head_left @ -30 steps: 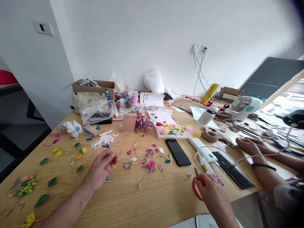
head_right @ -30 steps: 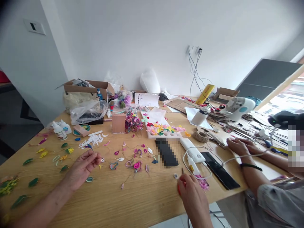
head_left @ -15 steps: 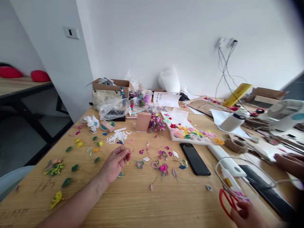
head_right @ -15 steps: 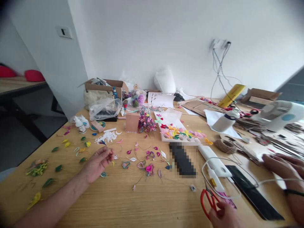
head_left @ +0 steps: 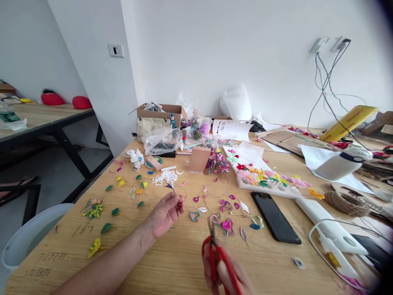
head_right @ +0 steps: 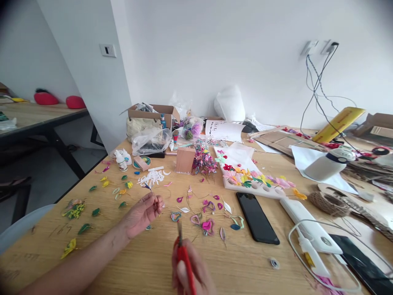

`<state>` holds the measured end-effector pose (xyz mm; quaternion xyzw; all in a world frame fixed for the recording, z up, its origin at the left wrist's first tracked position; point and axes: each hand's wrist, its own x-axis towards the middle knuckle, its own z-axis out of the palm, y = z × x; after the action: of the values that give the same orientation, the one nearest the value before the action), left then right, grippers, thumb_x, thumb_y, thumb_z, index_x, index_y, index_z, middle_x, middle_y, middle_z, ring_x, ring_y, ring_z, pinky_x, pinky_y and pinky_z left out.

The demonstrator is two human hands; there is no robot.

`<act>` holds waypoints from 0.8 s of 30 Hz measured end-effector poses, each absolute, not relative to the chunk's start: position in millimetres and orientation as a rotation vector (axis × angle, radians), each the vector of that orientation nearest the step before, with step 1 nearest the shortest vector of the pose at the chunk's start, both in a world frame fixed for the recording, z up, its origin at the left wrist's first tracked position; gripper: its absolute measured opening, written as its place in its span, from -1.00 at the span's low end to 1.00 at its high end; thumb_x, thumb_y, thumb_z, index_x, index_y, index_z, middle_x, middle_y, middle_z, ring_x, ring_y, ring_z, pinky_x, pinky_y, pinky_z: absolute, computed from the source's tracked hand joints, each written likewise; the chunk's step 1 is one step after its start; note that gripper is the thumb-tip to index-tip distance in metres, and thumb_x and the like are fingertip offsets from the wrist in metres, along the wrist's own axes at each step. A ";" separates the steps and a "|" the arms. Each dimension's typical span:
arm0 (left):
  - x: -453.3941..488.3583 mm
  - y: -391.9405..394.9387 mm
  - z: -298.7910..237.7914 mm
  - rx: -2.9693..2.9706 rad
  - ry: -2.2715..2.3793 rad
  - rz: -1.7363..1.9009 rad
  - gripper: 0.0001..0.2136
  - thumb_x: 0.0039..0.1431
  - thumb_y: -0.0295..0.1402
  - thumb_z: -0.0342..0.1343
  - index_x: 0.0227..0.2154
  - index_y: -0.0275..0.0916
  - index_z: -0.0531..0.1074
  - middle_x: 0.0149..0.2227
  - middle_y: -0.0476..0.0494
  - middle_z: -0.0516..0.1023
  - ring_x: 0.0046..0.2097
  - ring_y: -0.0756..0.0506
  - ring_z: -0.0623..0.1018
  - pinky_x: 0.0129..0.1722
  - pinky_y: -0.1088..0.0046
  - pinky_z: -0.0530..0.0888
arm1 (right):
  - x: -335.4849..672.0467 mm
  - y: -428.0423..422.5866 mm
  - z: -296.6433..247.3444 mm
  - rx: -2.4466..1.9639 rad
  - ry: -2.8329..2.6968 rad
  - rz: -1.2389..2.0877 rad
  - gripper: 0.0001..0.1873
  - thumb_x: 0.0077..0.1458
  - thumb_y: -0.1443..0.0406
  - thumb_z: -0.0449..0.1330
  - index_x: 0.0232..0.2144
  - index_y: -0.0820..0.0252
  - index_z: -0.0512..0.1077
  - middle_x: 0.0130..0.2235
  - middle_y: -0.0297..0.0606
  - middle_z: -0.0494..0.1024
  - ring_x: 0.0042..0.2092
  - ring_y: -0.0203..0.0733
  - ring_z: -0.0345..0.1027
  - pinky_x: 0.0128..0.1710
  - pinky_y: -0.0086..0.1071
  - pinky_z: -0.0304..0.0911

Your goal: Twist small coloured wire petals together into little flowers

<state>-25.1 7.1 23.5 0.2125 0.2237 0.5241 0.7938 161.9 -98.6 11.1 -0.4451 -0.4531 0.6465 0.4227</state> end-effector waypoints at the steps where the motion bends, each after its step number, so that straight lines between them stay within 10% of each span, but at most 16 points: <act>1: -24.8 6.7 24.0 0.455 0.479 1.123 -0.84 -0.17 -0.44 0.27 -0.60 -0.32 0.37 -0.45 -0.01 0.37 -0.39 0.08 0.40 -0.38 0.61 0.37 | 148.5 -93.5 15.2 -1.084 -1.182 1.692 -0.57 -0.10 -0.07 0.09 -0.39 0.15 0.31 -0.55 -0.33 0.32 -0.57 -0.31 0.18 -0.63 -0.46 0.12; 24: -20.7 3.0 21.3 0.468 0.489 1.136 -0.81 -0.15 -0.40 0.26 -0.63 -0.30 0.32 -0.50 0.02 0.35 -0.44 0.07 0.38 -0.41 0.59 0.32 | 90.6 -55.8 14.0 -0.761 -0.933 1.901 -0.57 0.03 -0.06 -0.06 -0.47 0.16 0.30 -0.54 -0.34 0.30 -0.57 -0.33 0.19 -0.66 -0.51 0.10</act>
<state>-20.7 3.0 21.3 0.2171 0.2270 0.5276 0.7893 90.6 -55.8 14.0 -0.3051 -0.3739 0.7624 0.4311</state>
